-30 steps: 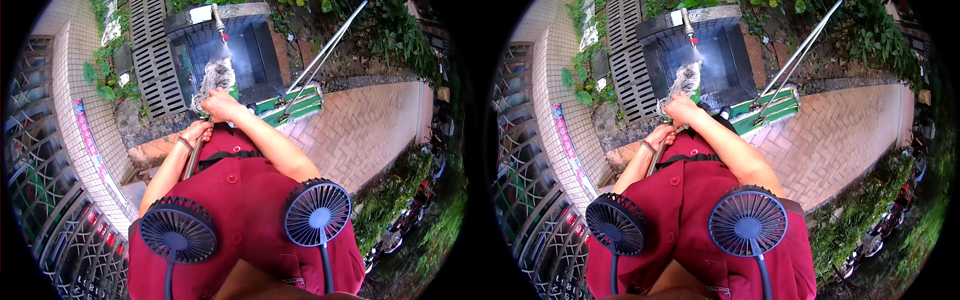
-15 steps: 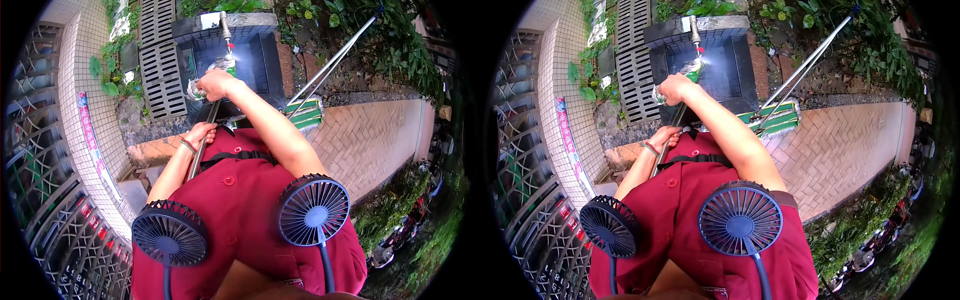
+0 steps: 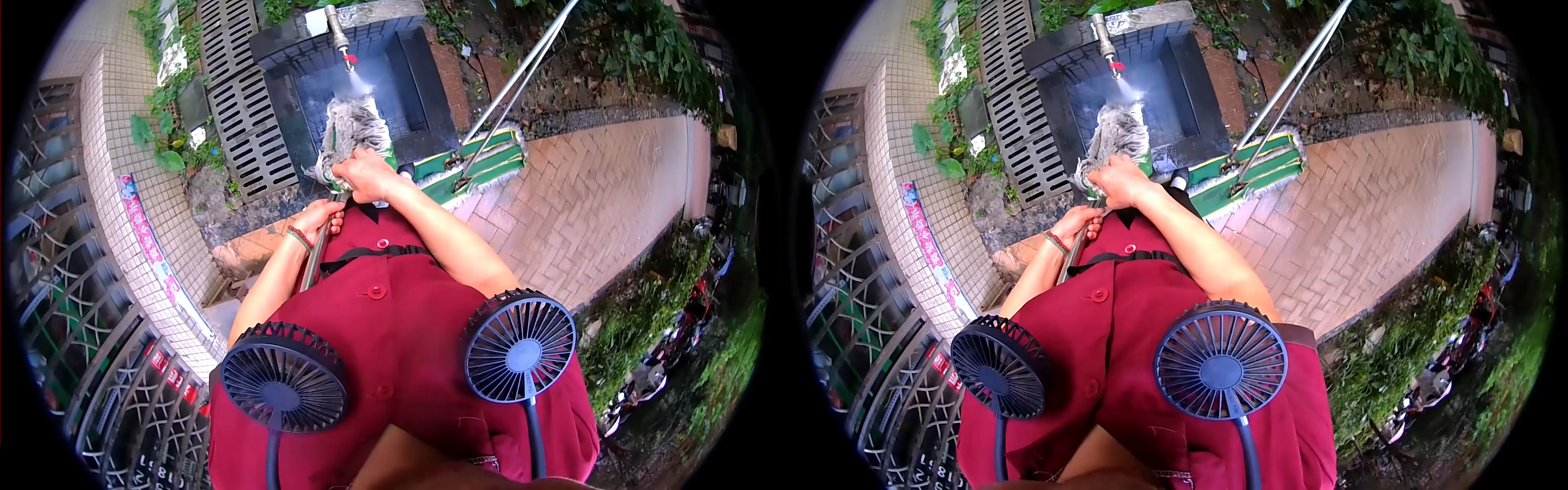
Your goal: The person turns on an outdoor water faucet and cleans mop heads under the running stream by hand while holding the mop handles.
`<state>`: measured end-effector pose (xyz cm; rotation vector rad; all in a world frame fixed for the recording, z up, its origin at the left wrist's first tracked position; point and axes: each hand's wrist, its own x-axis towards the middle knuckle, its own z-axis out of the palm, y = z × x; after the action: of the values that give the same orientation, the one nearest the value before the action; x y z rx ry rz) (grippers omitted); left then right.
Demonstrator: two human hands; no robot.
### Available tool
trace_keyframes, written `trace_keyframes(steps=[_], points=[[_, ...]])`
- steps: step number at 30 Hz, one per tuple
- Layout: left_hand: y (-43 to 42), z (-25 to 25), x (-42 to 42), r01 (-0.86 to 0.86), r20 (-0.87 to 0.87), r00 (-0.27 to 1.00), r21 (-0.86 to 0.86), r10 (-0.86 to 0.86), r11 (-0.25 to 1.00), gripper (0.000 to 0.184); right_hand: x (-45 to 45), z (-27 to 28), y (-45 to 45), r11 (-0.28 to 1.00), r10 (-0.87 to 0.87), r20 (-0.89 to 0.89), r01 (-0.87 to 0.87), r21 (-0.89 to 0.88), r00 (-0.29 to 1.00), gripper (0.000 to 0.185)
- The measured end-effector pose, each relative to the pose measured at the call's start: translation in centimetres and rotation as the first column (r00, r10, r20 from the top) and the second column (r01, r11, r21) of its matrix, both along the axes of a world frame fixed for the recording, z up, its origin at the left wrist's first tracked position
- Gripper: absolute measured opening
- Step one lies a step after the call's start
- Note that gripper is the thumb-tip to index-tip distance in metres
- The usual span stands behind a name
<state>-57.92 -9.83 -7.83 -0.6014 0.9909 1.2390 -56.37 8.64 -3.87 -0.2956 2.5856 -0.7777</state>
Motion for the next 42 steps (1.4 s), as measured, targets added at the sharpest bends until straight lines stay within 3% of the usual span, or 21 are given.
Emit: trace_keyframes(steps=[11, 17, 20, 22, 24, 34, 42], points=[[-1.2, -0.1, 2.2, 0.11, -0.123, 0.985, -0.067, -0.118, 0.992, 0.013, 6.3, -3.1, -2.4, 0.988, -0.152, -0.008, 0.152, 0.022, 0.988, 0.045], [-2.6, 2.5, 4.2, 0.147, -0.116, 0.981, -0.055, -0.153, 0.988, 0.011, 8.4, -0.9, -2.8, 0.95, -0.311, -0.174, 0.303, -0.071, 0.934, 0.04], [-3.7, 4.0, 5.5, 0.251, -0.099, 0.96, -0.097, -0.26, 0.963, 0.014, 9.3, 0.9, -3.0, 0.934, -0.356, -0.124, 0.348, -0.082, 0.926, 0.04], [-3.9, 4.0, 5.8, 0.242, -0.089, 0.964, -0.102, -0.251, 0.965, 0.018, 10.1, 1.1, -3.5, 0.926, -0.37, -0.076, 0.362, -0.102, 0.926, 0.037], [-3.8, 4.0, 5.6, 0.229, -0.079, 0.969, -0.082, -0.236, 0.97, 0.017, 10.6, 0.3, -4.1, 0.914, -0.393, -0.155, 0.368, -0.168, 0.906, 0.036], [-3.1, 3.8, 6.5, 0.143, -0.084, 0.985, -0.072, -0.149, 0.987, 0.014, 10.2, 0.5, -2.2, 0.911, -0.405, -0.188, 0.376, -0.168, 0.895, 0.035], [-1.1, 4.4, 5.0, 0.127, -0.2, 0.971, -0.05, -0.135, 0.991, 0.012, 8.4, 2.4, 0.8, 0.925, -0.379, -0.26, 0.356, -0.131, 0.888, 0.03]])
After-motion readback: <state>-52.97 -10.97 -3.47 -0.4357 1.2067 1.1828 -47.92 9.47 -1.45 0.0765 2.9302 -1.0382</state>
